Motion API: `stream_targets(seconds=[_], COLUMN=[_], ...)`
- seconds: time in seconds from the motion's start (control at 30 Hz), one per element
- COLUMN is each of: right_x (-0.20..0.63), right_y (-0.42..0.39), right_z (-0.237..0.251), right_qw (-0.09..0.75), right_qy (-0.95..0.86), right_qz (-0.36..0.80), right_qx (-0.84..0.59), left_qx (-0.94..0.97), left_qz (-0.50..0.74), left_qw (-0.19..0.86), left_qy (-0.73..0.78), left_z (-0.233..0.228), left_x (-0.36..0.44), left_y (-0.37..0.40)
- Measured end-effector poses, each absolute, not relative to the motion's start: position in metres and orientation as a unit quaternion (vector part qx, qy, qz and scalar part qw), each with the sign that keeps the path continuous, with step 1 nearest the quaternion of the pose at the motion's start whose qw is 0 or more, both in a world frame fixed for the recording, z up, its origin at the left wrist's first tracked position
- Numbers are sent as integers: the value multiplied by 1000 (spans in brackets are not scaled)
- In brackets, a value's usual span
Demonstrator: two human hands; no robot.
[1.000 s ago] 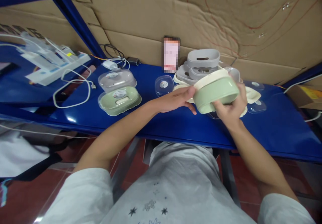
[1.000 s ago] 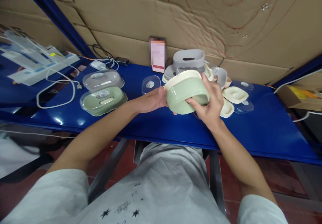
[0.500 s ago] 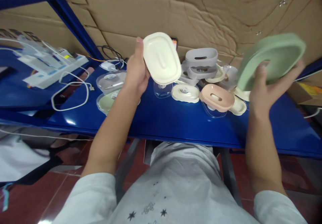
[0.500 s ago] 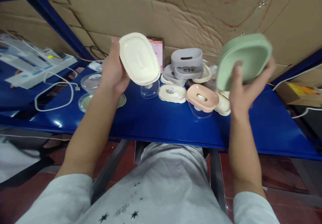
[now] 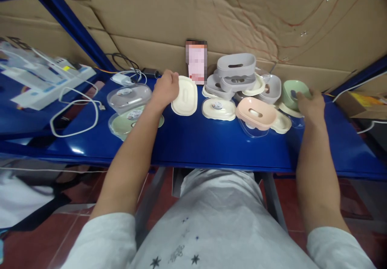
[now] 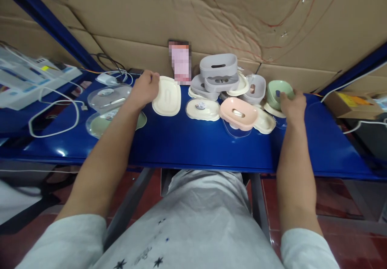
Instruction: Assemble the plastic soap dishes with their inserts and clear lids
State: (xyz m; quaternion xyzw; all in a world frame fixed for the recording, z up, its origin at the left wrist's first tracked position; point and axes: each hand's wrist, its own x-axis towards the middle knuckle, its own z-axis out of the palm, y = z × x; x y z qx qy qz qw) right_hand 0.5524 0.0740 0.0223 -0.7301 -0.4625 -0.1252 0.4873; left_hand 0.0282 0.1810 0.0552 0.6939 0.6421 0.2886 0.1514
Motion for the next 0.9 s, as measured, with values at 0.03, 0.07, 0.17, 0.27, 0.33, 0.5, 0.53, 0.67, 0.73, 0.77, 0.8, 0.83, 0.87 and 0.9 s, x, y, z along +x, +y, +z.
stream_targets(seconds=[0.03, 0.07, 0.17, 0.27, 0.33, 0.5, 0.53, 0.67, 0.73, 0.77, 0.8, 0.83, 0.87, 0.9], right_x=[550, 547, 527, 480, 432, 328, 320, 321, 329, 333, 340, 348, 360, 375], right_y=[73, 71, 64, 48, 31, -22, -31, -56, -66, -70, -74, -76, -76, -75], right_z=[25, 28, 43, 65, 76, 79, 76, 64, 60, 60, 60, 61, 64, 68], right_qw=[469, 454, 432, 466, 510, 330, 324, 369, 370, 366, 361, 358, 361, 364], right_qy=[-448, -435, -419, -470, -586, -838, -849, -836, -829, -829, -830, -829, -818, -797], right_qz=[-119, -111, -127, -203, -256, -247, -243, -221, -220, -221, -223, -227, -241, -259], right_qx=[-752, -770, -788, -722, -575, -356, -340, -341, -358, -361, -361, -364, -377, -407], left_qx=[692, 688, 652, 588, 564, 479, 467, 424, 412, 415, 427, 450, 483, 527], left_qz=[309, 338, 444, 469, 447, 405, 395, 369, 374, 375, 374, 371, 371, 378], left_qw=[159, 171, 271, 452, 539, 725, 748, 804, 811, 810, 805, 794, 774, 740], left_qy=[633, 619, 551, 480, 439, 284, 259, 193, 180, 177, 174, 172, 172, 179], left_z=[55, 56, 60, 70, 79, 92, 92, 85, 80, 77, 74, 71, 68, 66], left_x=[30, 32, 43, 58, 69, 90, 92, 95, 97, 99, 100, 100, 98, 94], left_y=[181, 181, 173, 154, 137, 83, 72, 34, 21, 16, 12, 8, 5, 3])
